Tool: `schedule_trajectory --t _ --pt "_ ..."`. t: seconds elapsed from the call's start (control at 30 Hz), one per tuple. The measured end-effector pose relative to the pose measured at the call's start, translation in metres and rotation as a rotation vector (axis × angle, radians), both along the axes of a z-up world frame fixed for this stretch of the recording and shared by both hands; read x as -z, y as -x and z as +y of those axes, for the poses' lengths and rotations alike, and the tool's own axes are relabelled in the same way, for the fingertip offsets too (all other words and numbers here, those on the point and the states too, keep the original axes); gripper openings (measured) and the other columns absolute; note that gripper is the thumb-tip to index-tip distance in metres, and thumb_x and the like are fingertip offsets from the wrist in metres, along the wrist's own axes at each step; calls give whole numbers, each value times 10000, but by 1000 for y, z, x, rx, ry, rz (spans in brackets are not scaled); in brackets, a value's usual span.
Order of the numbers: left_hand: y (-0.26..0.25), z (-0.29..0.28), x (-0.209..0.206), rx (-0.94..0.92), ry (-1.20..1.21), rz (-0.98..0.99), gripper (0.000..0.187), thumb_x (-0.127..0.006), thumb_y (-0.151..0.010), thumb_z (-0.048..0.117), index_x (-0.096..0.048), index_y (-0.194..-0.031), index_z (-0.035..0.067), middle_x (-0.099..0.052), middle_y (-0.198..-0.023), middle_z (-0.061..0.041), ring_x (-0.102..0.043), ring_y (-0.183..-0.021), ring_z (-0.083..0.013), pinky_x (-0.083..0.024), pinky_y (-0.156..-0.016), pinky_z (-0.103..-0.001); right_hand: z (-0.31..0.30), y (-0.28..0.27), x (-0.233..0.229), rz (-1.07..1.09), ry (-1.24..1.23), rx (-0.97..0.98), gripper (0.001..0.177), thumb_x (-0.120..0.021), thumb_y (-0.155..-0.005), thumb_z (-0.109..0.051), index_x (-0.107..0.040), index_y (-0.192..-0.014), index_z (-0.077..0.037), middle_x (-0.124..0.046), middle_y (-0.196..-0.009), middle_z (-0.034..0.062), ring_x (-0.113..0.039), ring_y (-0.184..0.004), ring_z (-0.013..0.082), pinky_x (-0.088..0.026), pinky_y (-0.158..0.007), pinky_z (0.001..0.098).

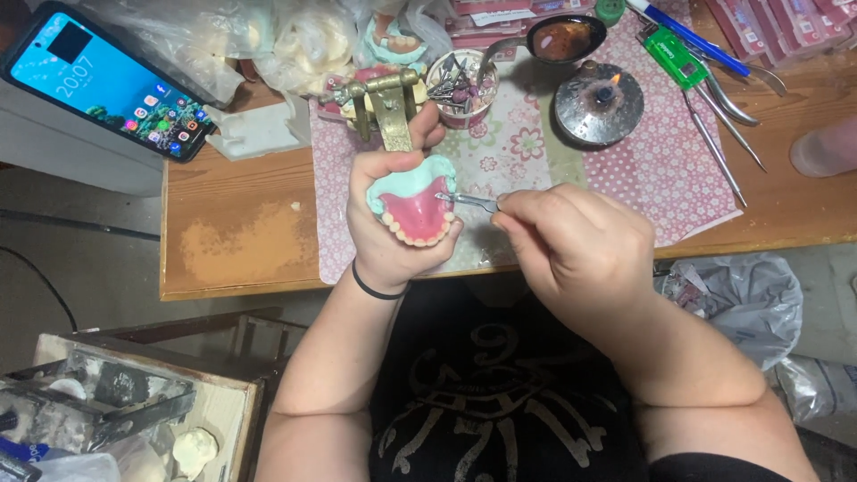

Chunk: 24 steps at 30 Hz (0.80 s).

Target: Carving and shaping a dental model using specialized hand tools and applying materials at a laboratory bench.

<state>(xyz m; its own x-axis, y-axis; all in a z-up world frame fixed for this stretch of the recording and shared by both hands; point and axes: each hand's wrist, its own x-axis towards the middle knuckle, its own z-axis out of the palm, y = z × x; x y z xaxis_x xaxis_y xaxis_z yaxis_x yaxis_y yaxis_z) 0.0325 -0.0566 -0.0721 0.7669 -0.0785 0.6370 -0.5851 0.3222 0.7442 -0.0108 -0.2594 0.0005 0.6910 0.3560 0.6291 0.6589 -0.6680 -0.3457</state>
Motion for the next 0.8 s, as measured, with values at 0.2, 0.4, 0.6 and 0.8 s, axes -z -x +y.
schedule_trajectory --t 0.2,0.4,0.6,0.8 --pt "0 1 -3 -18 -7 -12 518 -785 -874 85 -470 -1281 141 -415 -1578 -342 -420 -1554 -435 -356 -1344 -507 -4 -3 2 90 -65 -66 57 -708 -1044 -111 -695 -1007 -68 -716 -878 51 -655 -708 221 -497 -644 348" --pt "0 1 -1 -7 4 -18 523 -792 -880 101 -470 -1290 144 -414 -1581 -341 -417 -1558 -427 -353 -1350 -511 -8 -9 0 203 -105 -145 52 -686 -1031 -98 -686 -995 -60 -718 -881 64 -661 -722 227 -506 -688 339" --pt "1 1 -1 -29 -16 5 522 -793 -873 94 -465 -1276 139 -411 -1583 -343 -424 -1552 -432 -362 -1343 -500 -4 -8 3 114 -76 -111 61 -698 -1040 -100 -695 -995 -58 -707 -868 65 -644 -701 227 -487 -641 343" --pt "1 0 -1 -42 -27 6 531 -794 -864 78 -467 -1279 134 -405 -1588 -341 -415 -1559 -447 -364 -1345 -510 2 -3 6 -5 -39 -43 86 -711 -1059 -117 -699 -1007 -49 -695 -856 67 -621 -682 237 -474 -622 356"
